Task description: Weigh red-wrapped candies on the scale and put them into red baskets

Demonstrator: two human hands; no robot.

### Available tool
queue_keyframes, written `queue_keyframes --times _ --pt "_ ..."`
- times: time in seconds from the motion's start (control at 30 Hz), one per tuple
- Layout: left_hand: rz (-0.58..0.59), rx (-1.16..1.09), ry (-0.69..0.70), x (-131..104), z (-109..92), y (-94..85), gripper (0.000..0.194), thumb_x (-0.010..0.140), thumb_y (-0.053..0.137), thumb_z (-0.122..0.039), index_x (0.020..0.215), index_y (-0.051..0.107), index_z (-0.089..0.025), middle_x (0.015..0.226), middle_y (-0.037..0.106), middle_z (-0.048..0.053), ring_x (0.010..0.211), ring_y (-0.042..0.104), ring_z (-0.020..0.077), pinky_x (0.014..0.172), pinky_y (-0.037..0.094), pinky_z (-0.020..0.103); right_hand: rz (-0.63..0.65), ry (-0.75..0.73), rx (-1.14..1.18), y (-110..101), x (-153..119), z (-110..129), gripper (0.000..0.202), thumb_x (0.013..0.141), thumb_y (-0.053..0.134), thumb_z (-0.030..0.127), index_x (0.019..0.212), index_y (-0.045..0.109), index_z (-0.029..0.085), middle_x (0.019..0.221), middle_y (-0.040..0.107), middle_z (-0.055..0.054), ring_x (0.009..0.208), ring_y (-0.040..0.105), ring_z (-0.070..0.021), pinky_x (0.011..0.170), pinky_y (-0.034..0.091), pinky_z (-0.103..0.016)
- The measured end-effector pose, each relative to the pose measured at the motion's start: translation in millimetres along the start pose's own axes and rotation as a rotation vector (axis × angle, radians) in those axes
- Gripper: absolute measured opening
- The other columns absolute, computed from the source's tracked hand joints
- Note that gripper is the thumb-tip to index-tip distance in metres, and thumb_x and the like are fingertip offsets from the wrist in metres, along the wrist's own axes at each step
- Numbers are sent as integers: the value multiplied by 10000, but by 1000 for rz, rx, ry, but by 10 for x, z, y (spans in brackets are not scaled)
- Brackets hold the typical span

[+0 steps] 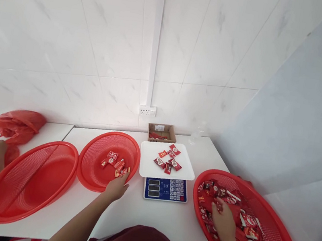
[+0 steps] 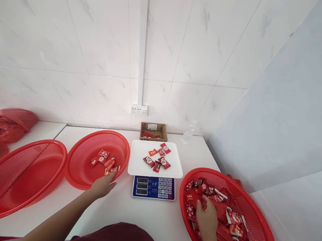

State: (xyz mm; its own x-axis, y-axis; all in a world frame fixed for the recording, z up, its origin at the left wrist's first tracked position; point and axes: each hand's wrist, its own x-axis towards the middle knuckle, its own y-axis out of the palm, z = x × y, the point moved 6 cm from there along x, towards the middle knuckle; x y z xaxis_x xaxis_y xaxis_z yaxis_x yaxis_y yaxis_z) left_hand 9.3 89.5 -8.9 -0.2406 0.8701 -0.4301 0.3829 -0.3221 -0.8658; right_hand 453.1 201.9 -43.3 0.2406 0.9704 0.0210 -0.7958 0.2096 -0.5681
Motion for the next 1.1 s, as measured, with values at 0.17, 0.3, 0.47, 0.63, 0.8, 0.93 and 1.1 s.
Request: queue_keyframes --times 0.17,0.3,0.47,0.63,0.8,0.93,1.1 --pt "16 -37 2 -90 28 -5 570 900 424 -320 1448 318 -207 1349 534 145 1164 561 285 885 460 371 97 -259 -106 435 295 873 411 760 480 429 1088 591 207 1193 613 -123 1187 504 -271 1069 344 -470" --pt "43 -100 44 -150 40 2 603 906 386 -469 1437 348 -187 1388 501 144 1211 525 294 932 443 390 289 -326 -221 990 560 1232 505 777 509 450 1201 559 179 1359 500 -133 1329 378 -261 1117 289 -428" --pt "73 -157 90 -226 77 11 590 916 326 -505 1412 407 -195 1364 532 118 1222 517 283 972 422 387 459 -300 -508 1536 916 1412 607 830 459 513 1343 465 190 1478 370 -144 1409 233 -310 1113 263 -471" --pt "103 -215 114 -251 163 38 552 900 376 -510 1380 463 -251 1364 541 75 1221 519 263 1004 401 362 511 -291 -554 1868 1081 1534 624 828 431 569 1349 470 227 1509 328 -141 1414 188 -365 1078 251 -578" --pt "118 -245 134 -279 195 16 533 883 422 -517 1352 496 -275 1320 577 64 1182 542 263 982 414 351 614 -359 -564 2053 929 1623 589 839 388 596 1330 494 286 1538 292 -85 1424 159 -354 1074 189 -643" --pt "141 -235 125 -326 181 -22 531 887 412 -525 1343 506 -272 1302 585 71 1165 550 269 961 424 352 722 -488 -591 2038 677 1693 565 836 378 625 1262 560 302 1527 321 -65 1434 135 -330 1087 148 -647" --pt "151 -203 122 -348 176 -24 530 897 402 -503 1365 479 -267 1310 577 75 1174 543 269 966 420 355 752 -602 -634 1971 402 1735 599 816 456 599 1357 455 341 1556 256 -67 1441 114 -324 1102 113 -627"
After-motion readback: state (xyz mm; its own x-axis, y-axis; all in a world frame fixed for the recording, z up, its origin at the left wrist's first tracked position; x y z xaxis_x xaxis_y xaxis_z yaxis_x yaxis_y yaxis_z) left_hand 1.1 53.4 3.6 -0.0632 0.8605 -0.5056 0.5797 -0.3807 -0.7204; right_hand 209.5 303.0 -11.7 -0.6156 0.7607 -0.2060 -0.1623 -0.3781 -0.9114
